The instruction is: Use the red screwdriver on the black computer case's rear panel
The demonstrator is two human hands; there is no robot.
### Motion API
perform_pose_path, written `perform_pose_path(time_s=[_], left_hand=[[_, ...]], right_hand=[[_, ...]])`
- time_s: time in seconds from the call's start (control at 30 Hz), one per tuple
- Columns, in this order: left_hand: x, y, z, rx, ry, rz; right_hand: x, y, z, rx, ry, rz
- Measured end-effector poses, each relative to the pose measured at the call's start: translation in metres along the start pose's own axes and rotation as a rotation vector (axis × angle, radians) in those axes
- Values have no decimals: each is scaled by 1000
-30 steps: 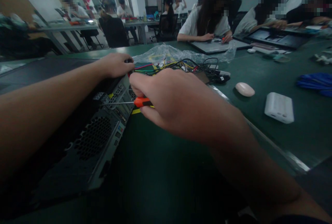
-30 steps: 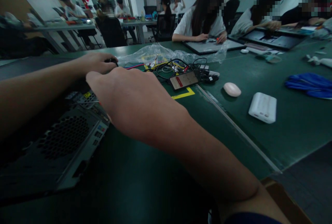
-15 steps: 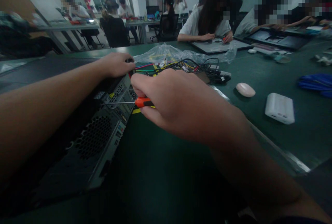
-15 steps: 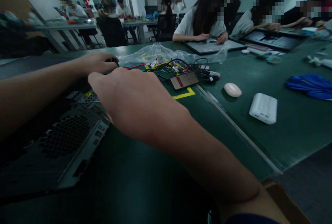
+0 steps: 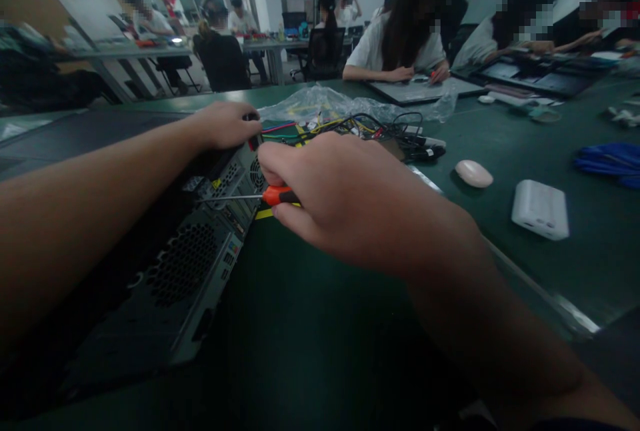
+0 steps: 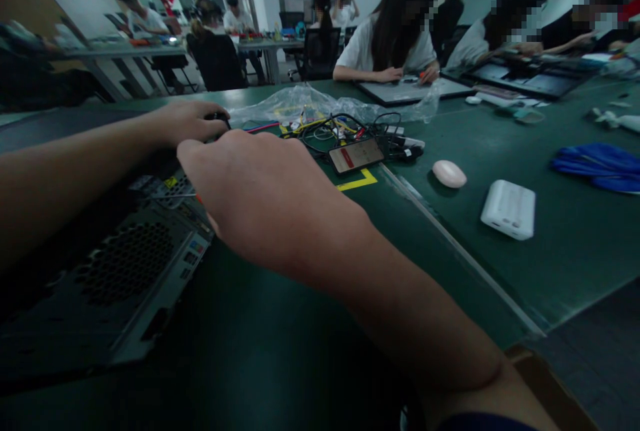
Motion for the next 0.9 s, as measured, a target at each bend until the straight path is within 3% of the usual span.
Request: perform_pose_path(time_s=[0.47, 0.9], left_hand=[[-10, -7, 11, 22, -29, 13], [9, 7, -7, -40, -8, 31]], right_hand=[[0, 0, -2, 5, 0, -18], [0, 0, -2, -34, 0, -91]])
Point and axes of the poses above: each hand's wrist, its own z-axis away from the middle knuckle, its own y-axis out of the palm, x = y × z, the point moved 5 cm from there along -z, towards the middle knuckle, and after that the axes turned 3 degrees about -z, right-handed, at the moved point
